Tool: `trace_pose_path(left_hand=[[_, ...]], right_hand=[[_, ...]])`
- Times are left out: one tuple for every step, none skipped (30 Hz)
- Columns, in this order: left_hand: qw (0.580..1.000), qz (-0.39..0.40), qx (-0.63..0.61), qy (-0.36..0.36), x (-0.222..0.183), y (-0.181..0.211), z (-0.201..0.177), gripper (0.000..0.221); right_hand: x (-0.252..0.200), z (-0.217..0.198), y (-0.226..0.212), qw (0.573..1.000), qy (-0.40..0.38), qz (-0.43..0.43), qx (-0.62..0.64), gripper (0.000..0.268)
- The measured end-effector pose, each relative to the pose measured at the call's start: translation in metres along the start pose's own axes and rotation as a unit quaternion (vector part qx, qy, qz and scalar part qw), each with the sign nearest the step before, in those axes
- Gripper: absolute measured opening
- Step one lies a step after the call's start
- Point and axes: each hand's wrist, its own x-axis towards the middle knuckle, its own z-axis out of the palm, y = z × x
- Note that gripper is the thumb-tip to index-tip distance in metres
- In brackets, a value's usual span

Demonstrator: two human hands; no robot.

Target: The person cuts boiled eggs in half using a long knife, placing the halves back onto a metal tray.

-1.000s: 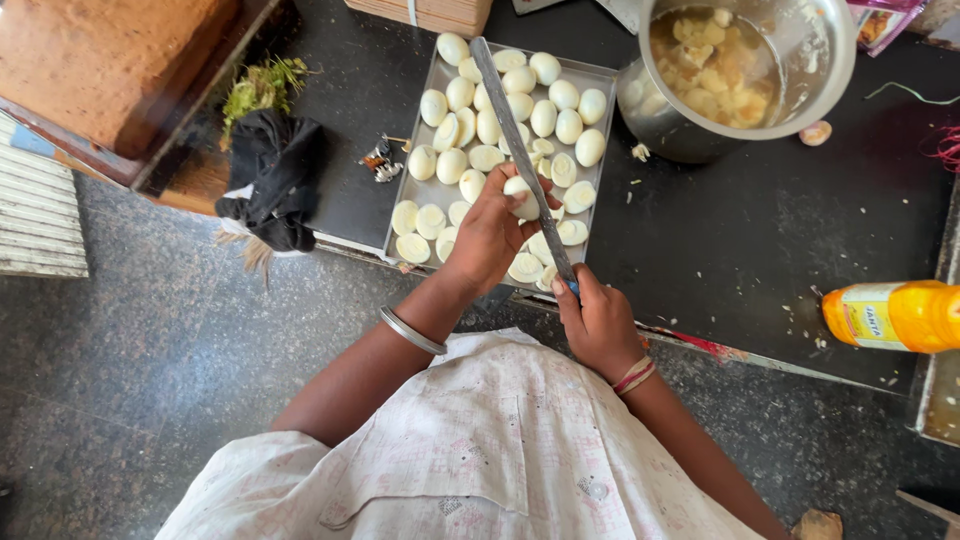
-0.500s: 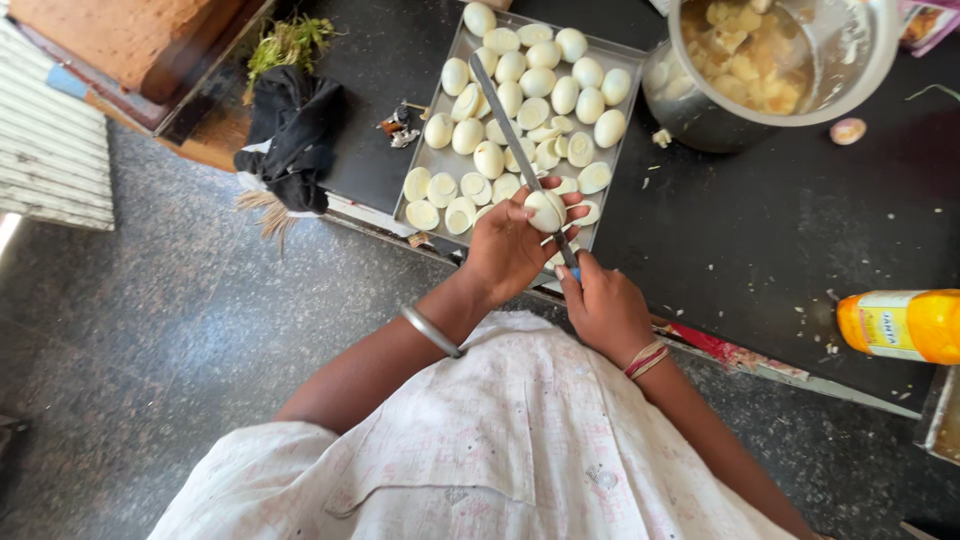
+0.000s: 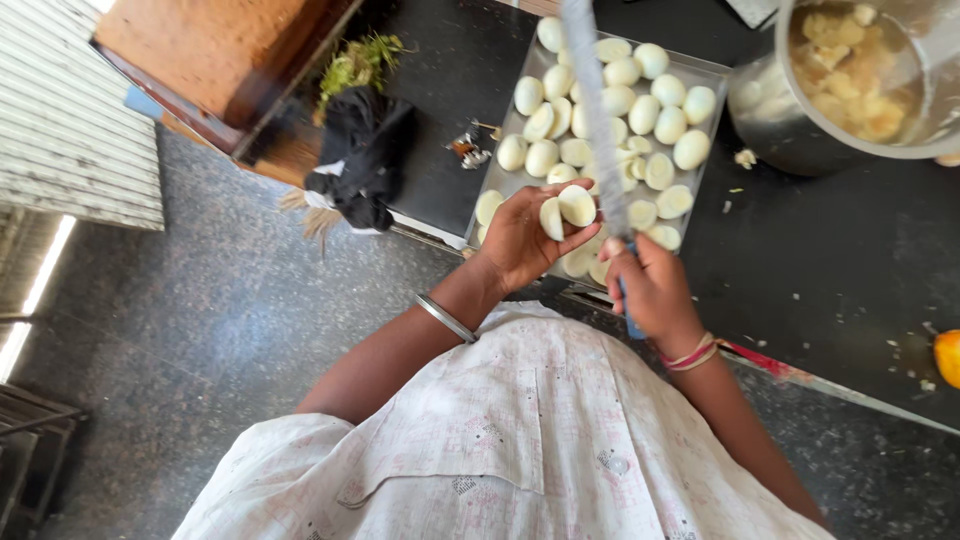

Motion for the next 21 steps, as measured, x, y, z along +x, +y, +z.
trace_pose_path(left_hand=[[0.997, -0.030, 0.053, 0.037, 0.003, 0.016, -0.005, 0.047], [0.990, -0.060, 0.106, 0.074, 0.004, 0.032, -0.009, 0.043], [0.989, -0.063, 0.109, 0.071, 0.004, 0.046, -0.014, 0.043], [0.979, -0.069, 0.172, 0.081, 0.005, 0.059, -0.020, 0.044], [0.965, -0.077, 0.233, 0.089, 0.006, 0.071, -0.025, 0.047], [0.965, -0.081, 0.236, 0.084, 0.008, 0.082, -0.029, 0.047], [0.953, -0.096, 0.272, 0.090, 0.010, 0.090, -0.033, 0.047], [0.940, -0.109, 0.308, 0.095, 0.012, 0.099, -0.037, 0.047], [0.939, -0.120, 0.312, 0.087, 0.014, 0.108, -0.039, 0.047], [0.914, -0.138, 0.377, 0.061, 0.017, 0.117, -0.040, 0.046], [0.884, -0.157, 0.440, 0.030, 0.021, 0.125, -0.040, 0.044], [0.881, -0.167, 0.443, 0.019, 0.029, 0.131, -0.038, 0.044], [0.854, -0.177, 0.488, 0.028, 0.033, 0.133, -0.036, 0.043], [0.826, -0.185, 0.532, 0.035, 0.036, 0.135, -0.033, 0.042], [0.823, -0.197, 0.532, 0.025, 0.038, 0.138, -0.029, 0.042], [0.761, -0.206, 0.616, 0.002, 0.040, 0.141, -0.024, 0.042], [0.690, -0.206, 0.693, -0.026, 0.048, 0.144, -0.016, 0.041], [0.687, -0.211, 0.694, -0.041, 0.056, 0.147, -0.010, 0.041], [0.635, -0.195, 0.744, -0.067, 0.059, 0.147, -0.007, 0.040], [0.580, -0.177, 0.790, -0.094, 0.063, 0.145, -0.006, 0.039], [0.579, -0.179, 0.789, -0.098, 0.065, 0.144, -0.006, 0.039]], right_hand=[[0.007, 0.005, -0.004, 1.000, 0.003, -0.001, 0.003, 0.030], [0.014, 0.010, -0.008, 0.999, 0.018, 0.003, 0.044, 0.029], [0.022, 0.015, -0.012, 0.996, 0.033, 0.007, 0.085, 0.029], [0.028, 0.020, -0.016, 0.995, 0.038, 0.005, 0.088, 0.029], [0.033, 0.026, -0.018, 0.995, 0.050, 0.006, 0.091, 0.029], [0.038, 0.031, -0.020, 0.994, 0.062, 0.008, 0.093, 0.030], [0.040, 0.037, -0.020, 0.993, 0.071, 0.010, 0.097, 0.030], [0.043, 0.041, -0.020, 0.993, 0.080, 0.022, 0.088, 0.030], [0.044, 0.045, -0.019, 0.992, 0.093, 0.034, 0.080, 0.031], [0.043, 0.050, -0.018, 0.990, 0.105, 0.036, 0.083, 0.031], [0.041, 0.056, -0.016, 0.989, 0.112, 0.029, 0.091, 0.031], [0.040, 0.060, -0.014, 0.988, 0.120, 0.022, 0.100, 0.031], [0.038, 0.062, -0.011, 0.985, 0.133, 0.029, 0.102, 0.031], [0.035, 0.064, -0.008, 0.985, 0.143, 0.041, 0.088, 0.031], [0.031, 0.066, -0.007, 0.984, 0.154, 0.052, 0.074, 0.030], [0.025, 0.069, -0.006, 0.981, 0.167, 0.059, 0.077, 0.030], [0.021, 0.068, -0.008, 0.979, 0.174, 0.082, 0.061, 0.030], [0.018, 0.067, -0.009, 0.977, 0.181, 0.105, 0.046, 0.030], [0.015, 0.067, -0.009, 0.975, 0.190, 0.111, 0.046, 0.030], [0.012, 0.068, -0.008, 0.972, 0.199, 0.112, 0.055, 0.028], [0.012, 0.069, -0.008, 0.971, 0.204, 0.109, 0.066, 0.027]])
